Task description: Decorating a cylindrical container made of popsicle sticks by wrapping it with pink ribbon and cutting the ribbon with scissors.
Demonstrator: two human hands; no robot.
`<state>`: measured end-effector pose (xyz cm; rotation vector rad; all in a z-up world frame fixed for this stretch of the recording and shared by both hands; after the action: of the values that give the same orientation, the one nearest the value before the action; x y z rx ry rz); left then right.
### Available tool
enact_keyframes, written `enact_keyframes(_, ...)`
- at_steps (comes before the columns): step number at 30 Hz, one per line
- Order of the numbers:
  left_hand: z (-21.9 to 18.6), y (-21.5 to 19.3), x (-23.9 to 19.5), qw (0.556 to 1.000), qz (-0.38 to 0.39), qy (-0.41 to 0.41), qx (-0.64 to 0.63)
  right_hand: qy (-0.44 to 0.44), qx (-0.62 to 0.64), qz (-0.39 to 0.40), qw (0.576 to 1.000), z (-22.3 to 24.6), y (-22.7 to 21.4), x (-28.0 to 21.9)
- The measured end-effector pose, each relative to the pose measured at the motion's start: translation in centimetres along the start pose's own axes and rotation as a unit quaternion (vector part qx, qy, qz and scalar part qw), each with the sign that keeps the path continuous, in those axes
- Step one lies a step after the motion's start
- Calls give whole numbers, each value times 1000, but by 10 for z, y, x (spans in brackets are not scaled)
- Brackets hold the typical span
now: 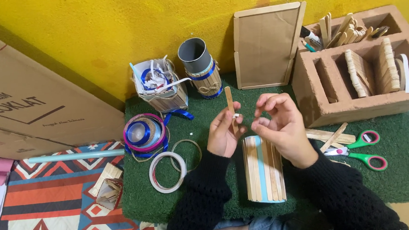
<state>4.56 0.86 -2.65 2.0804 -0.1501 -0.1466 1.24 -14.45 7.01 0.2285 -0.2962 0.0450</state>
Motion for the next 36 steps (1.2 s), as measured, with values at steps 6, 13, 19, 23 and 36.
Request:
enact_keyframes(6,8,-2,0,999,29,-9,21,-292,-383,6,876,42,13,8)
enact_keyframes(13,10,-10,10,999,19,-10,38,-376,-525,-19,764,23,15,3)
enact_keyframes(19,-16,-8,11,1000,0,0,2,-285,-420,14,861,67,0,-31)
enact_keyframes(23,-23,-8,7,999,-7,42,27,-242,-507,-26,827,81,-46,-57)
enact_keyframes(36,-36,51,-155,909,23,200,365,-79,-403,-22,911,83,-71,-95)
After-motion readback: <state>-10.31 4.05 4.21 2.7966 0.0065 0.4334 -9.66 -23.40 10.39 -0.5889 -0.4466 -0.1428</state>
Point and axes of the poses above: each hand's wrist, its own x-axis towards the middle knuckle, its own y-axis out of the palm, z = x × y, the point moved 3 cm from there along x, towards the middle knuckle, and after that the axes turned 10 degrees about -x, right-handed, at the moved point
